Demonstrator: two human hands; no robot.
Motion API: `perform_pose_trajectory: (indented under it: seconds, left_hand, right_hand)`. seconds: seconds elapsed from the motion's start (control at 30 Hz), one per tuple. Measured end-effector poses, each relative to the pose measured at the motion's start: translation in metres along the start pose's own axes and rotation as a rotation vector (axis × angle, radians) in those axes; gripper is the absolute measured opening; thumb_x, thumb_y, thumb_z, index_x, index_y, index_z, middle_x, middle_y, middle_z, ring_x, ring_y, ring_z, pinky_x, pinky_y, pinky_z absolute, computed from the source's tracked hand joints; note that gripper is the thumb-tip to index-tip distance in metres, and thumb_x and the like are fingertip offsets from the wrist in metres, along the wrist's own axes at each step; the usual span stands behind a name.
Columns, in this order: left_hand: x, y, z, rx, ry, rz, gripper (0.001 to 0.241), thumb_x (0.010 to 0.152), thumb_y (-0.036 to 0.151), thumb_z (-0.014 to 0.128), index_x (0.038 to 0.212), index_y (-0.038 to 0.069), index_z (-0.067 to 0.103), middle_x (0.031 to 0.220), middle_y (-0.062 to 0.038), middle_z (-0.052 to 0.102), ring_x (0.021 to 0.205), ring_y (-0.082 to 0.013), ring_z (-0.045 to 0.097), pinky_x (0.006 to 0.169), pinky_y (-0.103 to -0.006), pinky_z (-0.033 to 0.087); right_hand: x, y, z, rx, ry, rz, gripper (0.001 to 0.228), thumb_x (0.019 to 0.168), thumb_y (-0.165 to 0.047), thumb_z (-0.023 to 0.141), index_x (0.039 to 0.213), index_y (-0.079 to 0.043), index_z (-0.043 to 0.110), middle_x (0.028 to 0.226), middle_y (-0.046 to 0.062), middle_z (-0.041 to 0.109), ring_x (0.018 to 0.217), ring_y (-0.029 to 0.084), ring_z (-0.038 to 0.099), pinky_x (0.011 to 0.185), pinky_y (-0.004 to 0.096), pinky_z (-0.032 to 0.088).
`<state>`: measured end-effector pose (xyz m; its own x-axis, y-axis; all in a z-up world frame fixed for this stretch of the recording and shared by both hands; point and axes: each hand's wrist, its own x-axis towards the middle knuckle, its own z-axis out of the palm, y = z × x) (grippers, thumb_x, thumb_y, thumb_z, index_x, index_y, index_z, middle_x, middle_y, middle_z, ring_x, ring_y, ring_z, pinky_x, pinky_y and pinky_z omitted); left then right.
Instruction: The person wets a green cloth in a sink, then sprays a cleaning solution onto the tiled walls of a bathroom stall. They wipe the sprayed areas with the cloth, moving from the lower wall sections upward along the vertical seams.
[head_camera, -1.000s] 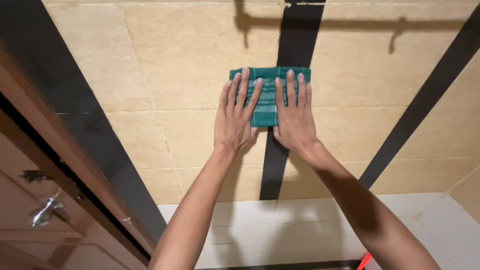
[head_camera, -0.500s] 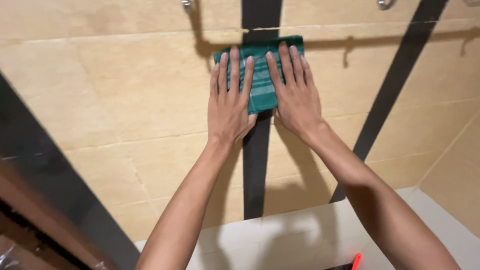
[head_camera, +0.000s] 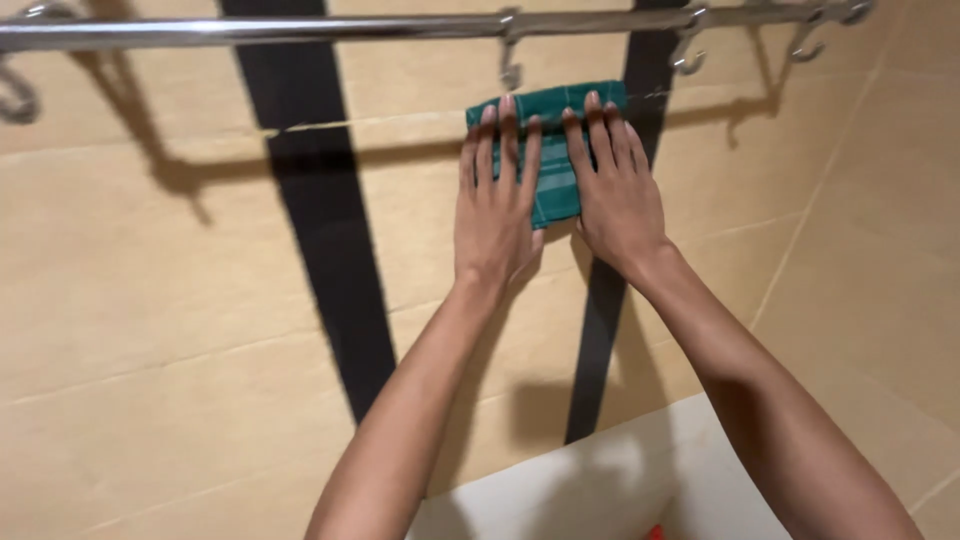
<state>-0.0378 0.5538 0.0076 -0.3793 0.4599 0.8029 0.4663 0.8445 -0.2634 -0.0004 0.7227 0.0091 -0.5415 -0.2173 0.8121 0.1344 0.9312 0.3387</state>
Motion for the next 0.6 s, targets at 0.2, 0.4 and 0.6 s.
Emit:
perform_pose_trajectory:
  seconds: [0.2, 0.4, 0.6]
  left_hand:
    - [0.031, 0.075, 0.029, 0.013, 0.062, 0.012, 0.113, 0.081, 0.053, 0.074, 0.166, 0.006, 0.015, 0.171, -0.024, 0.008, 0.159, -0.039, 0.005, 0.131, -0.0503, 0.004]
    - [0.033, 0.113, 0.047, 0.077, 0.083, 0.023, 0.103, 0.084, 0.042, 0.068, 0.166, 0.007, 0.018, 0.171, -0.022, 0.011, 0.159, -0.0378, 0.008, 0.131, -0.0498, 0.005]
    - [-0.004, 0.123, 0.062, 0.113, 0.084, 0.069, 0.098, 0.088, 0.039, 0.066, 0.168, 0.008, 0.019, 0.174, -0.019, 0.011, 0.162, -0.0326, 0.011, 0.133, -0.0473, 0.007]
  right_hand:
    - [-0.023, 0.077, 0.029, 0.035, -0.003, 0.022, 0.099, 0.08, -0.006, 0.069, 0.165, -0.002, 0.021, 0.171, 0.023, 0.016, 0.157, 0.039, 0.018, 0.128, 0.047, 0.019]
    - [-0.051, 0.105, 0.061, 0.1, 0.021, 0.035, 0.102, 0.077, -0.01, 0.071, 0.165, 0.001, 0.021, 0.169, 0.026, 0.016, 0.158, 0.042, 0.016, 0.129, 0.051, 0.018]
    - [-0.097, 0.086, 0.078, 0.241, -0.038, 0.049, 0.11, 0.074, -0.015, 0.076, 0.163, 0.007, 0.016, 0.168, 0.033, 0.01, 0.156, 0.05, 0.009, 0.128, 0.056, 0.012]
